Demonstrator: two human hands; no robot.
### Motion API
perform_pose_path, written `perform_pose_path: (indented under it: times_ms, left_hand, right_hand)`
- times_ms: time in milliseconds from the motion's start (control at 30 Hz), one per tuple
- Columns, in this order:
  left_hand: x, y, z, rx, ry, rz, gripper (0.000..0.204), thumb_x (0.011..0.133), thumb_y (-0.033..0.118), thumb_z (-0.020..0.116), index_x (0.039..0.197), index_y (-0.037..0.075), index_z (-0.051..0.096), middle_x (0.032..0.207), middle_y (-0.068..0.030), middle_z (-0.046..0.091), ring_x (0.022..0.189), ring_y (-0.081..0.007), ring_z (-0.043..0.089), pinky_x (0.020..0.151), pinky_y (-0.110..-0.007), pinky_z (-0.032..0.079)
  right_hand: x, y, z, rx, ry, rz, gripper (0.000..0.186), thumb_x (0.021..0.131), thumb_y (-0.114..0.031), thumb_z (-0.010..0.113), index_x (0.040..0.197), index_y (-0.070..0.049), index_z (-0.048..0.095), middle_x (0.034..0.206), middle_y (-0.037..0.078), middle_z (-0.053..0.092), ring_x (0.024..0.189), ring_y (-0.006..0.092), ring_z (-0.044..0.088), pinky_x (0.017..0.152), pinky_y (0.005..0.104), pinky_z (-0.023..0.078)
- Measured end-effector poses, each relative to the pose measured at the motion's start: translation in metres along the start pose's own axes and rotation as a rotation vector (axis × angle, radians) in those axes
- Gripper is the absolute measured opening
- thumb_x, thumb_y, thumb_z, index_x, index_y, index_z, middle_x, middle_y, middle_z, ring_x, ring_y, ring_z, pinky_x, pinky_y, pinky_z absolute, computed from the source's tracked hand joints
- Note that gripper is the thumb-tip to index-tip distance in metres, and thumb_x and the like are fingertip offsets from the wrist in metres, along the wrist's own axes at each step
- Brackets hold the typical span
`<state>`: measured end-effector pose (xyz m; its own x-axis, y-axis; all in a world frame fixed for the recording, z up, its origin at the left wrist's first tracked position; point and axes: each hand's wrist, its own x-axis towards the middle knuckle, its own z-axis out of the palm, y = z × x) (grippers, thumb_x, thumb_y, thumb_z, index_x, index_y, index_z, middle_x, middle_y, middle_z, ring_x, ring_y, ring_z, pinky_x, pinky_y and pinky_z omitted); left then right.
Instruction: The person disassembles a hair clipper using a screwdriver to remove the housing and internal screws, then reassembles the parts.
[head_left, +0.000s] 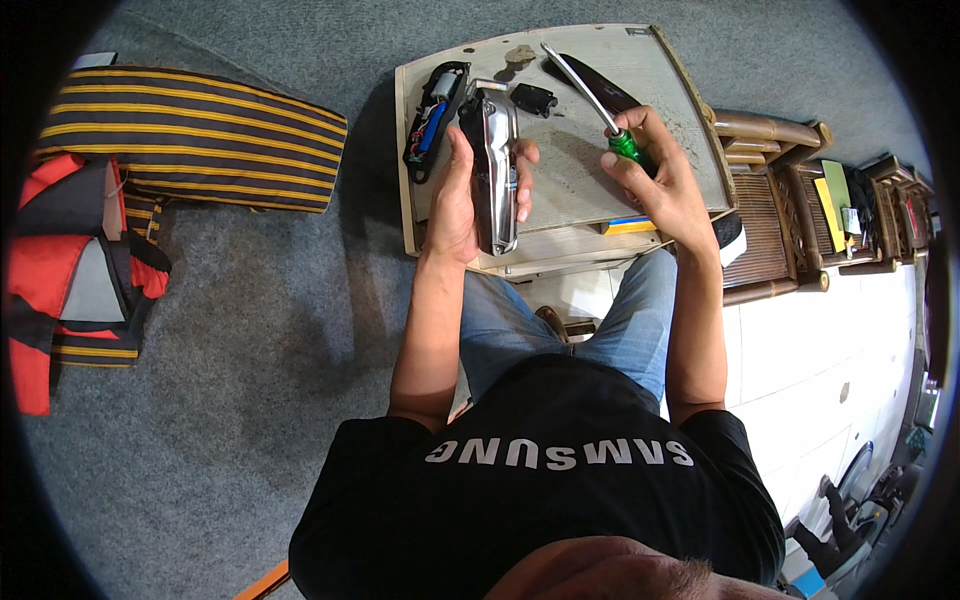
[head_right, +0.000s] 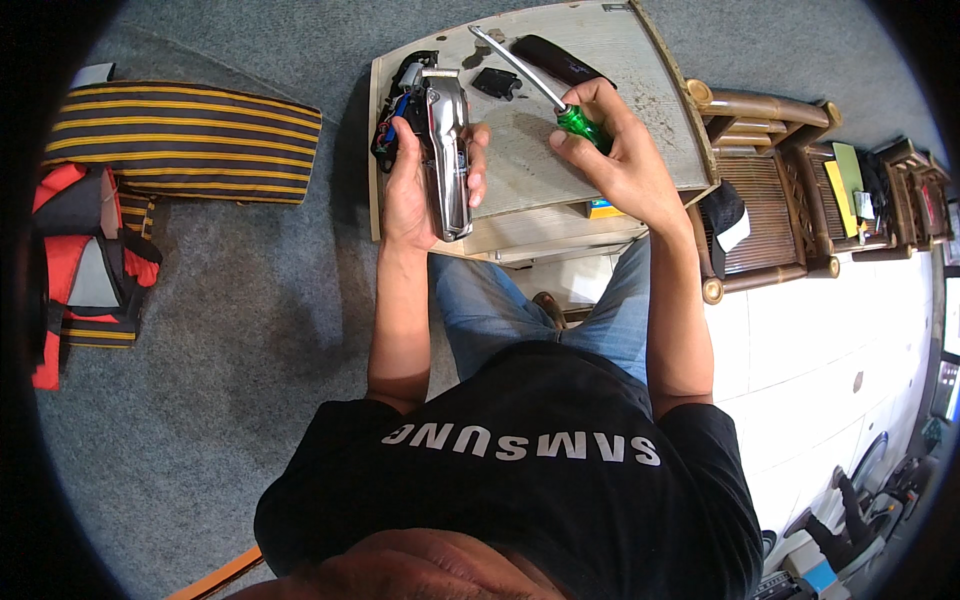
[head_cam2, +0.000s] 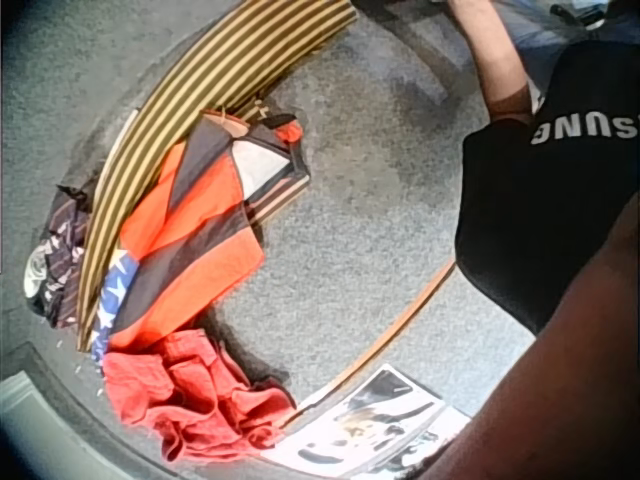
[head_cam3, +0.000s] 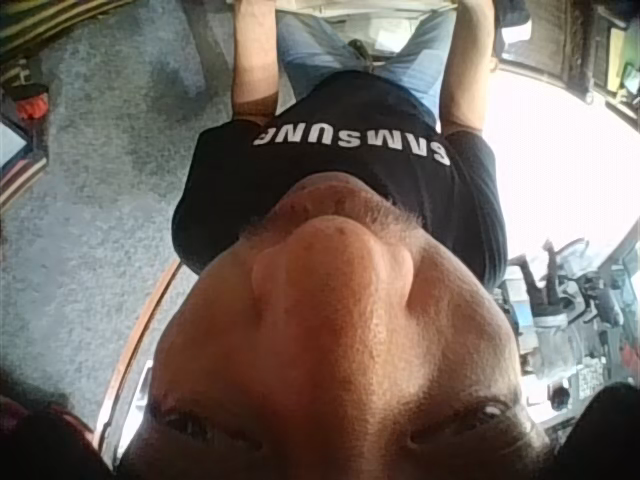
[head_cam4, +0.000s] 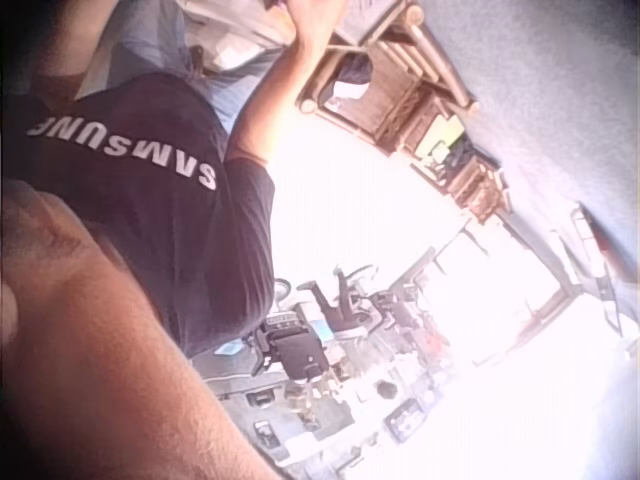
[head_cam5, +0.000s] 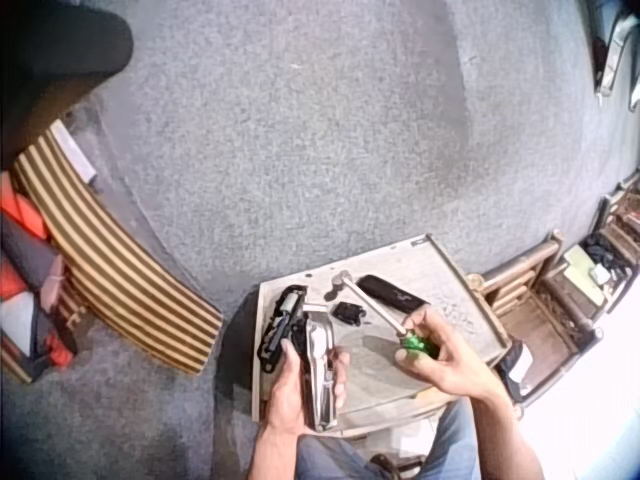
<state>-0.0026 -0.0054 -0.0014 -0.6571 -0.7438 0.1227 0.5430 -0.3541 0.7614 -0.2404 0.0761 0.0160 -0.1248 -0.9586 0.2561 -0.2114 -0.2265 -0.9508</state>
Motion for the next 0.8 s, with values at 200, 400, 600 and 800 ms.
perform_pose_path:
  times_ms: [200, 400, 600, 800]
  left_hand:
    - [-0.0014, -0.0005, -0.0022, -0.014, -0.018, -0.018, 0.069, 0.106, 0.069, 0.033, 0.133, 0.009, 0.052, 0.091, -0.01, 0.057, 0.073, -0.018, 0.06, 0.057, -0.031, 0.054]
    - [-0.0013, 0.0004, 0.0014, 0.153, -0.006, 0.01, 0.071, 0.101, 0.073, 0.04, 0.125, 0.007, 0.052, 0.085, -0.0069, 0.055, 0.068, -0.0154, 0.058, 0.055, -0.029, 0.054]
    - [-0.0016, -0.0004, 0.0004, 0.135, 0.011, 0.003, 0.076, 0.099, 0.074, 0.041, 0.13, 0.005, 0.052, 0.083, -0.0065, 0.054, 0.068, -0.0143, 0.057, 0.054, -0.028, 0.053]
    - [-0.0023, -0.0015, 0.0015, 0.06, -0.014, 0.04, 0.074, 0.101, 0.072, 0.044, 0.134, 0.006, 0.052, 0.076, -0.006, 0.057, 0.063, -0.0127, 0.06, 0.051, -0.028, 0.053]
  right_hand:
    - [-0.0002, 0.0008, 0.0002, -0.007, -0.002, -0.019, 0.028, 0.093, -0.015, 0.074, 0.113, -0.005, 0.058, 0.085, -0.003, 0.054, 0.081, 0.0082, 0.047, 0.074, 0.0257, 0.039]
    - [-0.0003, 0.0004, 0.0, -0.005, -0.005, -0.01, 0.028, 0.092, -0.015, 0.074, 0.113, -0.005, 0.058, 0.086, -0.003, 0.054, 0.082, 0.0082, 0.047, 0.075, 0.0257, 0.039]
    - [-0.001, -0.0016, -0.0004, -0.005, -0.009, -0.01, 0.029, 0.093, -0.016, 0.074, 0.114, -0.005, 0.057, 0.086, -0.003, 0.053, 0.082, 0.0079, 0.047, 0.074, 0.0253, 0.039]
    - [0.0, 0.0009, -0.0002, -0.005, -0.009, -0.019, 0.03, 0.093, -0.017, 0.074, 0.114, -0.005, 0.057, 0.086, -0.003, 0.053, 0.081, 0.0079, 0.047, 0.074, 0.0254, 0.039]
